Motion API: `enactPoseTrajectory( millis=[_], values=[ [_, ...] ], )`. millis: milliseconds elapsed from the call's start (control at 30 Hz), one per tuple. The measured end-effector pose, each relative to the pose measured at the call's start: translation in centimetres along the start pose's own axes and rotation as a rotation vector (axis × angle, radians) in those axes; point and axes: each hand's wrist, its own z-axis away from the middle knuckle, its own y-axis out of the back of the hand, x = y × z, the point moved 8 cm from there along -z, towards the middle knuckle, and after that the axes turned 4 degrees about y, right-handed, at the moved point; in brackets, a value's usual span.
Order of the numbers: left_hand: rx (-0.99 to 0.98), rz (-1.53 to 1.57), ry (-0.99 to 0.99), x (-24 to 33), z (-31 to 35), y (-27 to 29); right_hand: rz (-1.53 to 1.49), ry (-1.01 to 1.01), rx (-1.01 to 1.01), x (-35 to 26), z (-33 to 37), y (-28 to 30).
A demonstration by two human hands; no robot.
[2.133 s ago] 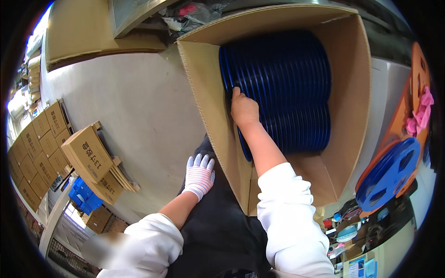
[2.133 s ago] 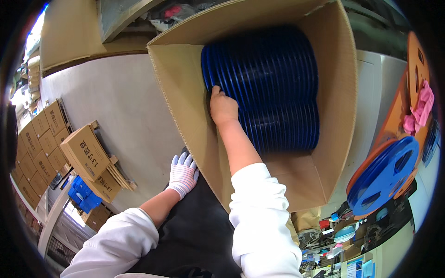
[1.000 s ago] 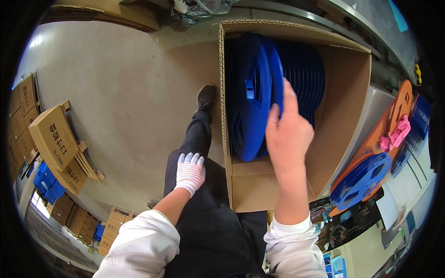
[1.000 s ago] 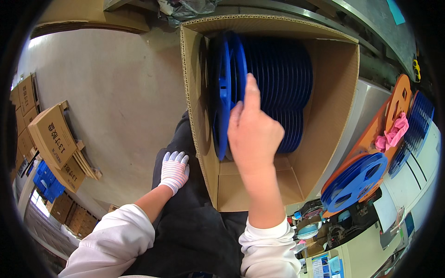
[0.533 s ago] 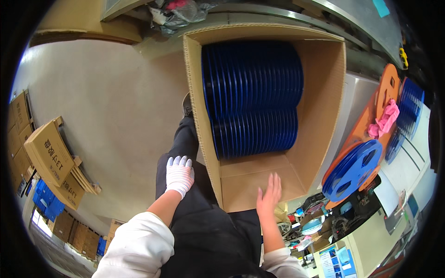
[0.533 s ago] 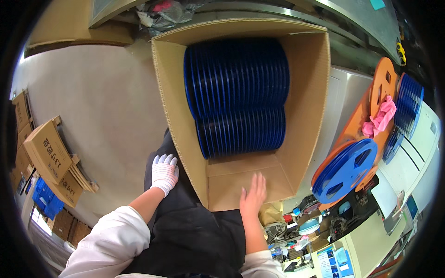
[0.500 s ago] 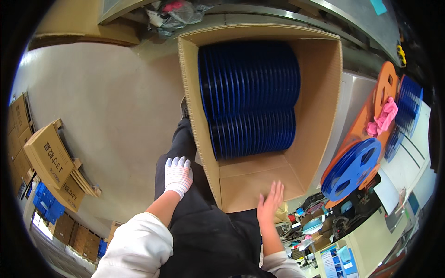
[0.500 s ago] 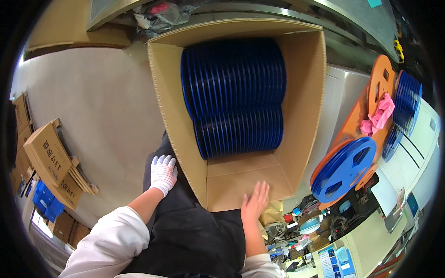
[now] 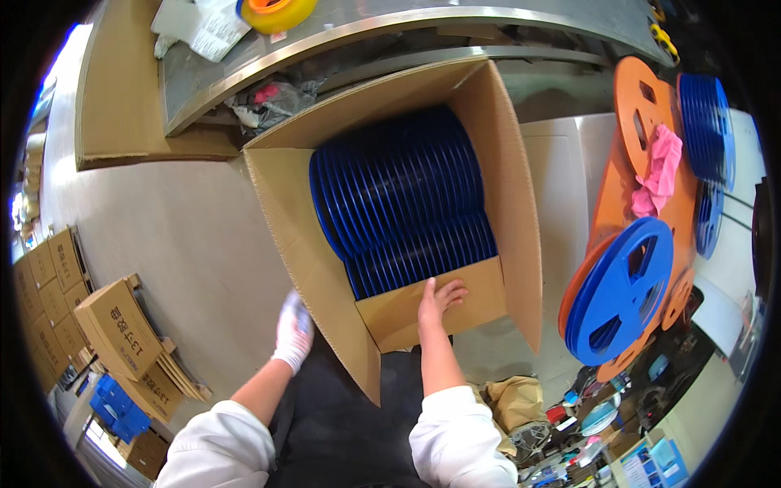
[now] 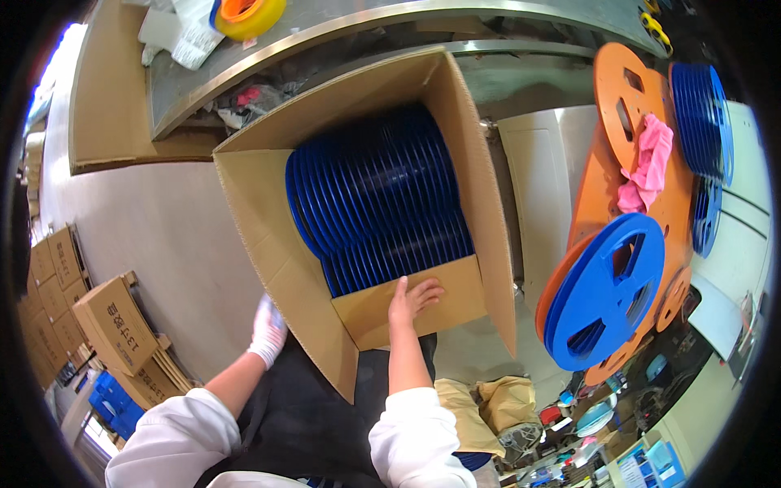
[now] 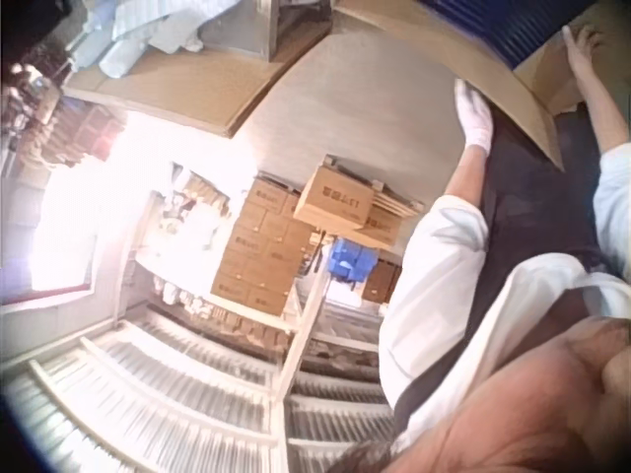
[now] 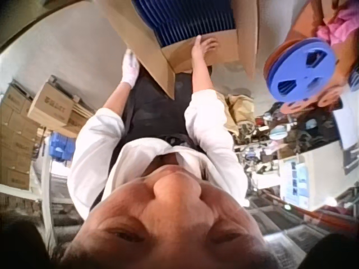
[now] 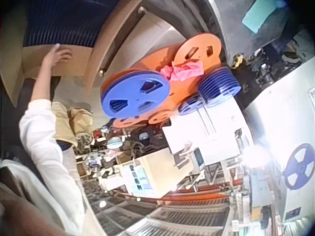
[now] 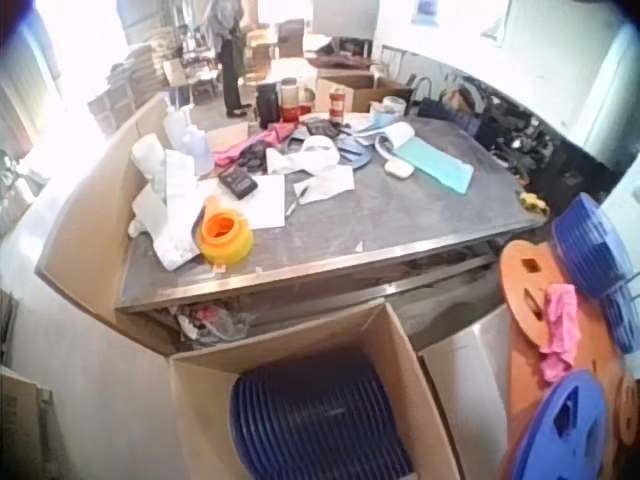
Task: The person packs blue plastic reels into cardboard boxes, seals them with tape, and stacks the boxes on a pallet. The person also opens a new box and continues packing reels.
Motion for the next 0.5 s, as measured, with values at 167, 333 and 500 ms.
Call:
enactPoseTrajectory(
  millis=[167, 333, 500],
  values=[
    [0.299, -0.682, -0.931, 26.4, -0.6, -8.1, 0.085, 0.093, -0.287, 1.5, -0.3, 1.4],
    [0.350, -1.751, -0.871, 33.6, -3.4, -15.4, 0.127, 0.152, -0.532, 2.2, -0.7, 3.3],
    [0.305, -1.950, -1.031, 32.0, -3.2, -16.3, 0.321, 0.182, -0.591, 2.1, -0.4, 3.8]
  ],
)
